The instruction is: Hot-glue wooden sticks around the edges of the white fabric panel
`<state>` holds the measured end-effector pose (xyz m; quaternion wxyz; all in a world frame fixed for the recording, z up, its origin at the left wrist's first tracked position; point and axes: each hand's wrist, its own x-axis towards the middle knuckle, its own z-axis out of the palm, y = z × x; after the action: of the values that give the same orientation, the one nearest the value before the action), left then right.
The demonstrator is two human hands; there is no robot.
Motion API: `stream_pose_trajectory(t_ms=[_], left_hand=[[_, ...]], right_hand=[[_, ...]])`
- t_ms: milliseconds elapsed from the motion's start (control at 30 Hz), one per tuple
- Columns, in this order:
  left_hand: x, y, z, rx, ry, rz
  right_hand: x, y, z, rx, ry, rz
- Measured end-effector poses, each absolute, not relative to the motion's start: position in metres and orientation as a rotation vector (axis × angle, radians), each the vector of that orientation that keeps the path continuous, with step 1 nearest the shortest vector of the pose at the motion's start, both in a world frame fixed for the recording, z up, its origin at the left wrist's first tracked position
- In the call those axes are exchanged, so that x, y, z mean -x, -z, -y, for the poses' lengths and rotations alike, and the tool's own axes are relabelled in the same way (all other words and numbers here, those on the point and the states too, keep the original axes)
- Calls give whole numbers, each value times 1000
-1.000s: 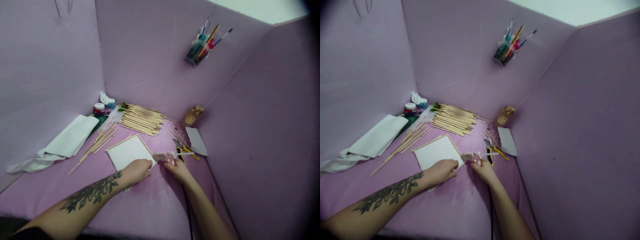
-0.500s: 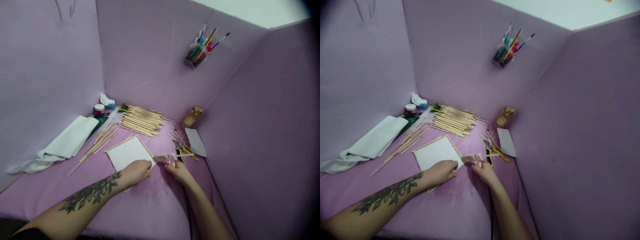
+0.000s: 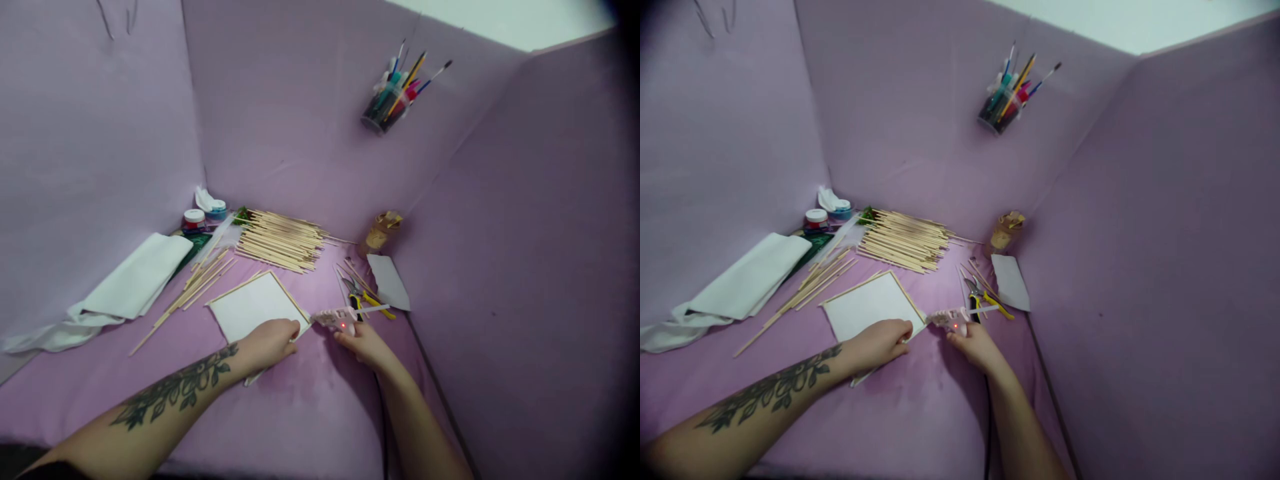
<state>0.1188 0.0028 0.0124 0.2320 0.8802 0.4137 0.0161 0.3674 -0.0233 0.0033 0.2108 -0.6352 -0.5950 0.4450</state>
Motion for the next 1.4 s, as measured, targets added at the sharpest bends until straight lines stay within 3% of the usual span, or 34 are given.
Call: stream_pose_trajectory(t_ms=[833,1133,1400], left_hand=[[-118,-10,-3,-2402,-55,-1143],[-119,-11,-2,-2409,-40,-1184],[-124,-16,2,-2420,27,-1252]], right_hand=[[-367,-24,32,1673,-1233,1676],[-373,-7,25,1771,-1154,1593],[-373,4,23,1787,-1300,1501]])
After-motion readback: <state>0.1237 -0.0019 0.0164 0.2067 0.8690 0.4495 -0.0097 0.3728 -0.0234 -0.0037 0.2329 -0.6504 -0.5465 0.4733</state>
